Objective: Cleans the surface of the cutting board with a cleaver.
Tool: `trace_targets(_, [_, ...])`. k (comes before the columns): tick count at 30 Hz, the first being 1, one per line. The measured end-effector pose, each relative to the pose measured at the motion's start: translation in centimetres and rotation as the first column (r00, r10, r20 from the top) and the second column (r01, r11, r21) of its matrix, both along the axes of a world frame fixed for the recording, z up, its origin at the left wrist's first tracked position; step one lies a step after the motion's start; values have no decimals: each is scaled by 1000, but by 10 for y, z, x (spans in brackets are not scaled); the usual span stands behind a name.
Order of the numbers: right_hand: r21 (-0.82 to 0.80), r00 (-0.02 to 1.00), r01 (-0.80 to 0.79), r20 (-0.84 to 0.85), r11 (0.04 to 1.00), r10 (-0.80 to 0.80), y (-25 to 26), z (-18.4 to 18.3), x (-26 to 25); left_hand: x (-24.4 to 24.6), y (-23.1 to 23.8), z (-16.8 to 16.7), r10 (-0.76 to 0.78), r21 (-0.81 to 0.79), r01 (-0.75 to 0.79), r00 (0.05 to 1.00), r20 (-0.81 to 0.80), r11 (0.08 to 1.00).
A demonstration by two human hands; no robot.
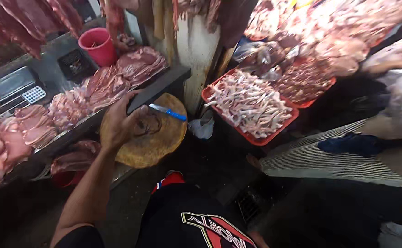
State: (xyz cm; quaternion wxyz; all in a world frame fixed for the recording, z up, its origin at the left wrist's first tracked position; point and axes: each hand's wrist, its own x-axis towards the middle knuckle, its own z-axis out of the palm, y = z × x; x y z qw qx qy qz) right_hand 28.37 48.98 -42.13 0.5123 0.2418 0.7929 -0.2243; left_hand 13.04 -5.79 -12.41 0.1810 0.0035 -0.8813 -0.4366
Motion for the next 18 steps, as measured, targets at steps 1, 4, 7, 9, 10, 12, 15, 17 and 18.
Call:
trace_targets(1, [24, 998, -2, 66, 1000, 0, -3, -26, 4, 18, -14, -23, 49, 58, -56, 993, 111, 997])
trace_targets(4, [70, 989, 119, 76, 990, -124, -40, -40, 14, 47, -75, -103, 87, 309, -239, 896, 435, 920])
trace_targets(7, [50, 980, 198, 16, 979, -199, -78, -41, 14, 70, -111, -163, 104, 290, -330, 801, 590, 898])
trace_targets(9, [9, 966, 246, -77, 969, -245, -110, -40, 12, 82, -122, -198, 81, 194, -249, 784, 615, 949])
trace_targets(10, [15, 959, 242, -153, 970, -237, -130, -35, 10, 87, -127, -222, 36, 156, -165, 791, 611, 974])
trace_targets(12, [102, 905, 228, -388, 968, -173, -175, -5, 4, 93, -135, -273, -53, 49, 30, 804, 593, 998])
trace_targets(15, [55, 672, 295, -722, 954, -166, -258, 62, 3, 89, -156, -315, -208, -86, 326, 764, 610, 942])
trace_targets(17, [-124, 478, 302, -838, 945, -262, -302, 89, -1, 89, -167, -328, -216, -208, 439, 734, 643, 874])
trace_targets(18, [-258, 429, 268, -831, 928, -355, -321, 98, -2, 90, -172, -330, -197, -261, 465, 728, 657, 846])
